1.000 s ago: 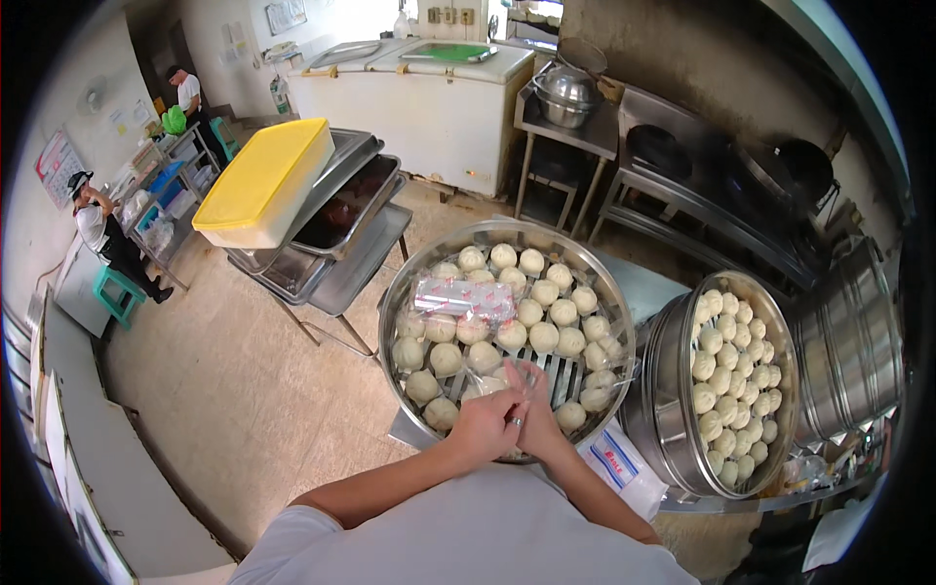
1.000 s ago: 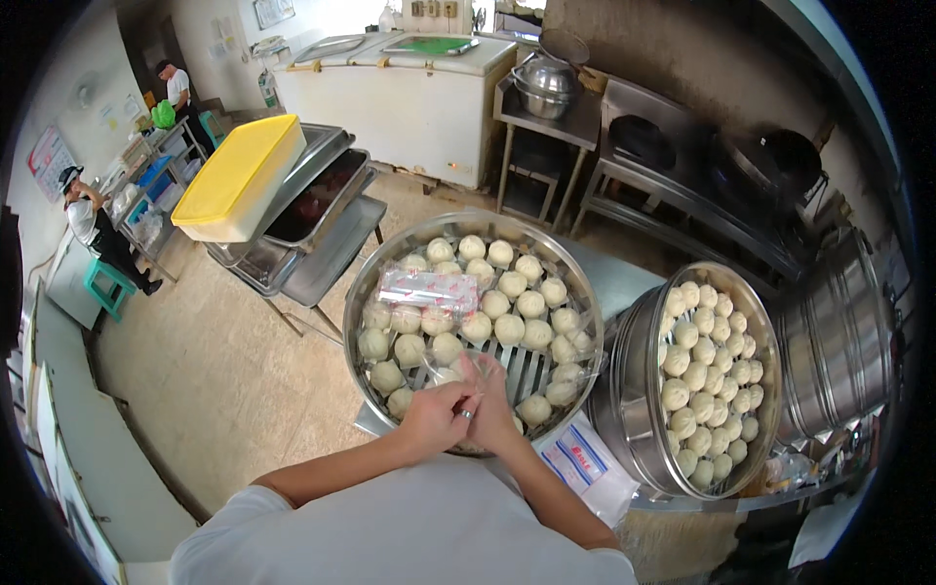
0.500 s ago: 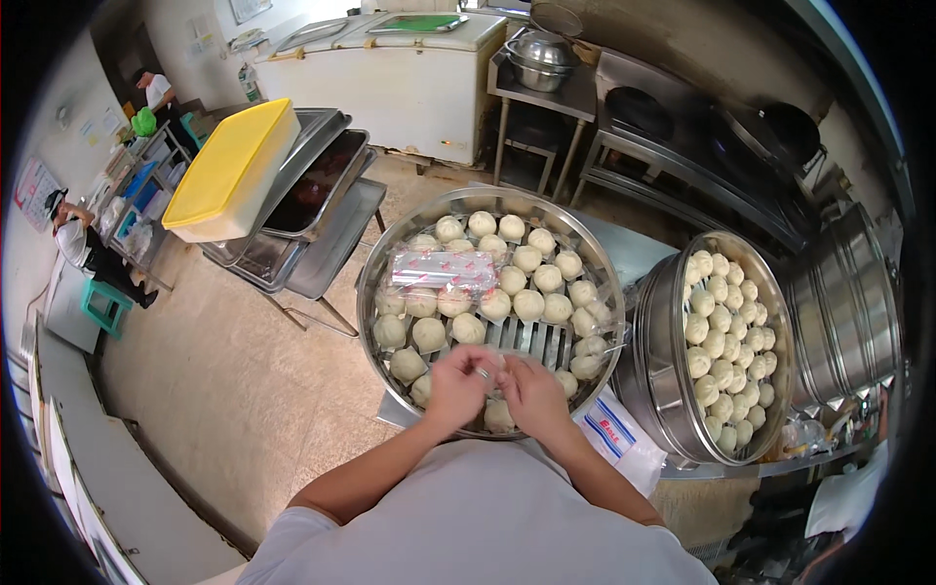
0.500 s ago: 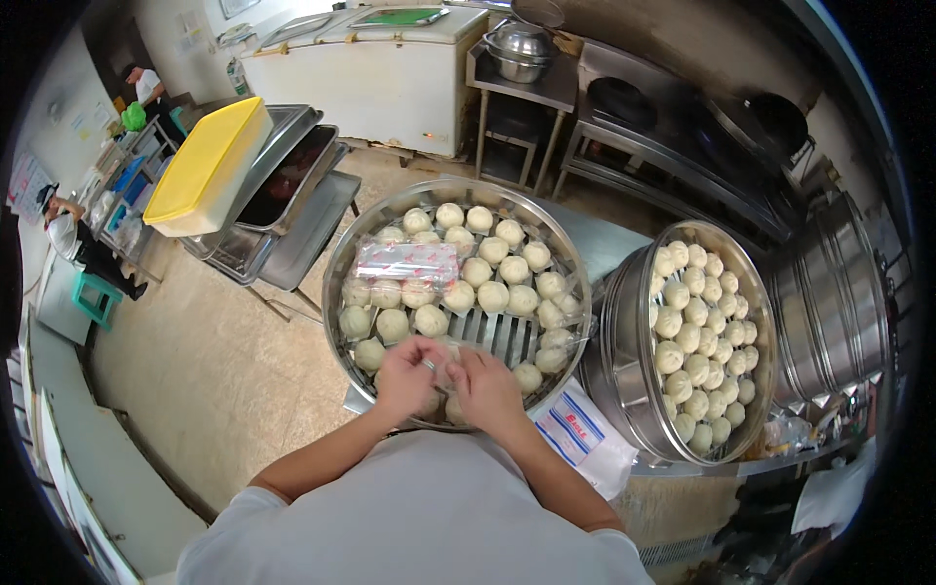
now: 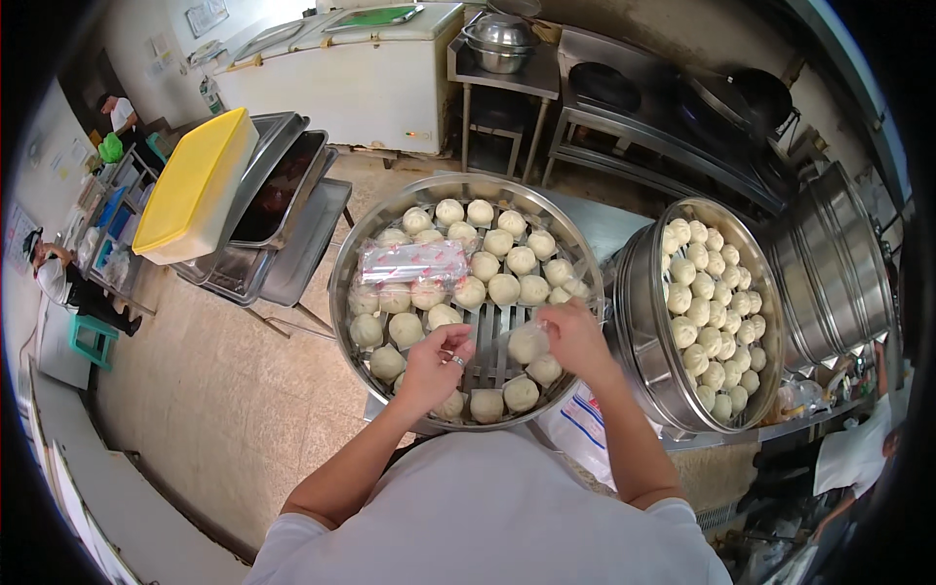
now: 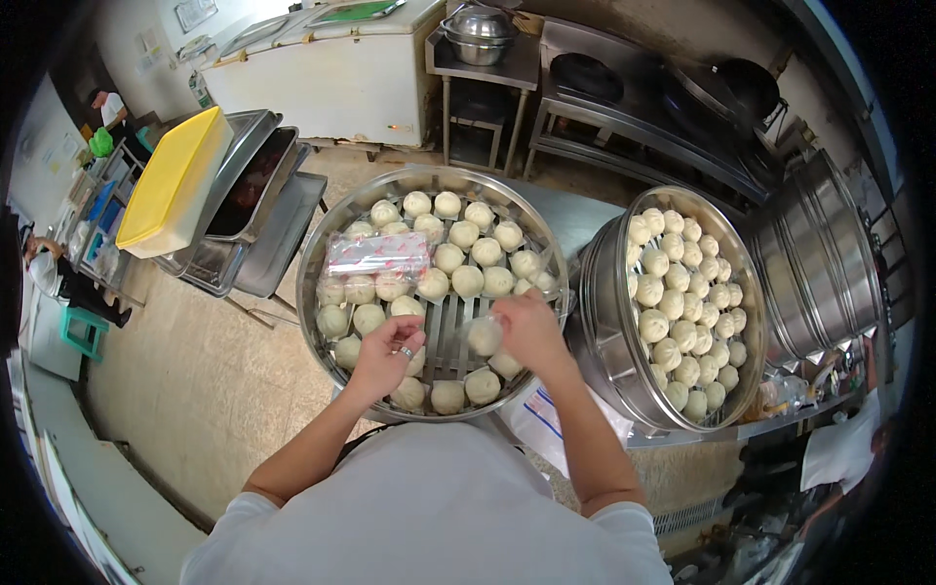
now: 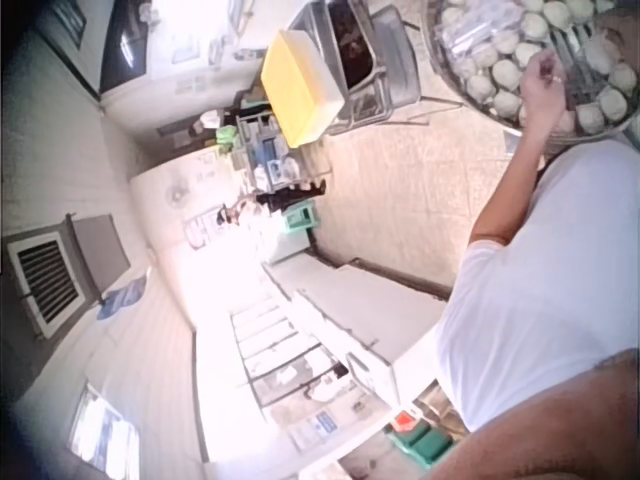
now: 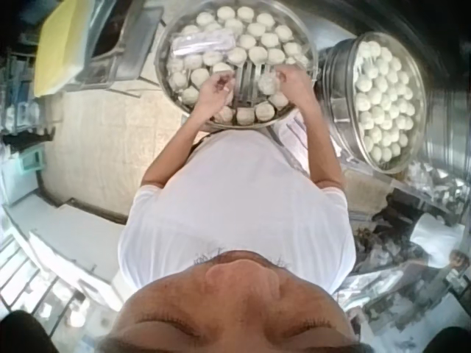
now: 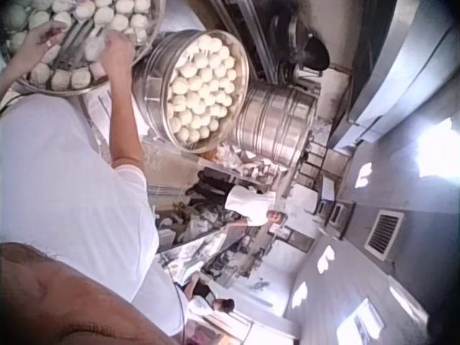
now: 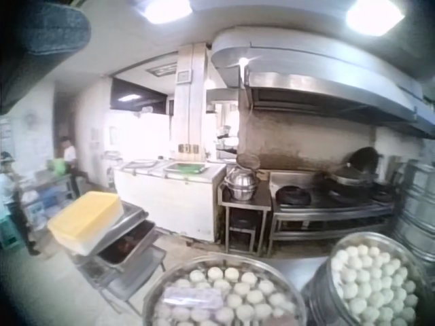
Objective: The person places individual dumplings from a large metal steamer tray into individual plastic bags.
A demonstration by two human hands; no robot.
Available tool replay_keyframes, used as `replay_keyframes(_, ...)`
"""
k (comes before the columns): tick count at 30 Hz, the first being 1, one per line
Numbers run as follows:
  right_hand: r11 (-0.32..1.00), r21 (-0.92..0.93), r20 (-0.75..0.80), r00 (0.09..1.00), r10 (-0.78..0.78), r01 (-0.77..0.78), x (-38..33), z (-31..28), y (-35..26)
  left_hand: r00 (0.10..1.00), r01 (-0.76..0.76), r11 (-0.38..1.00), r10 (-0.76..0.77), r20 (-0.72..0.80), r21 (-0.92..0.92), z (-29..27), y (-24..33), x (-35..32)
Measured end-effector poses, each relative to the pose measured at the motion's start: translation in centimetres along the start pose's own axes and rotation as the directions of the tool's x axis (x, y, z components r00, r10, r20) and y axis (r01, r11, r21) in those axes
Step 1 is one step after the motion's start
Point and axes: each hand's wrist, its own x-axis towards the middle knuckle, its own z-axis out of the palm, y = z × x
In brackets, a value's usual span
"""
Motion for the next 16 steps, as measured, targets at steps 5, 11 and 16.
replay_keyframes(5,0.954,-0.299,0.107,0.993,0.050,-0.015,-0.5,-0.7,4.8,0.996,0.084,0.993,-0.087,0.035,0.080,-0.2,-1.2,-0.4)
replay_keyframes(11,0.963,-0.240,-0.094,0.990,0.106,-0.126,0.9,-2.3,-0.8,0.995,0.087,0.995,-0.089,0.046,0.049,-0.2,-3.2,-0.2)
replay_keyframes(16,0.998,-0.033,-0.227,0.973,0.046,-0.055,1.2,-0.7,-3.0,0.996,-0.082,0.910,0.062,0.063,0.407,-0.6,-1.2,5.1)
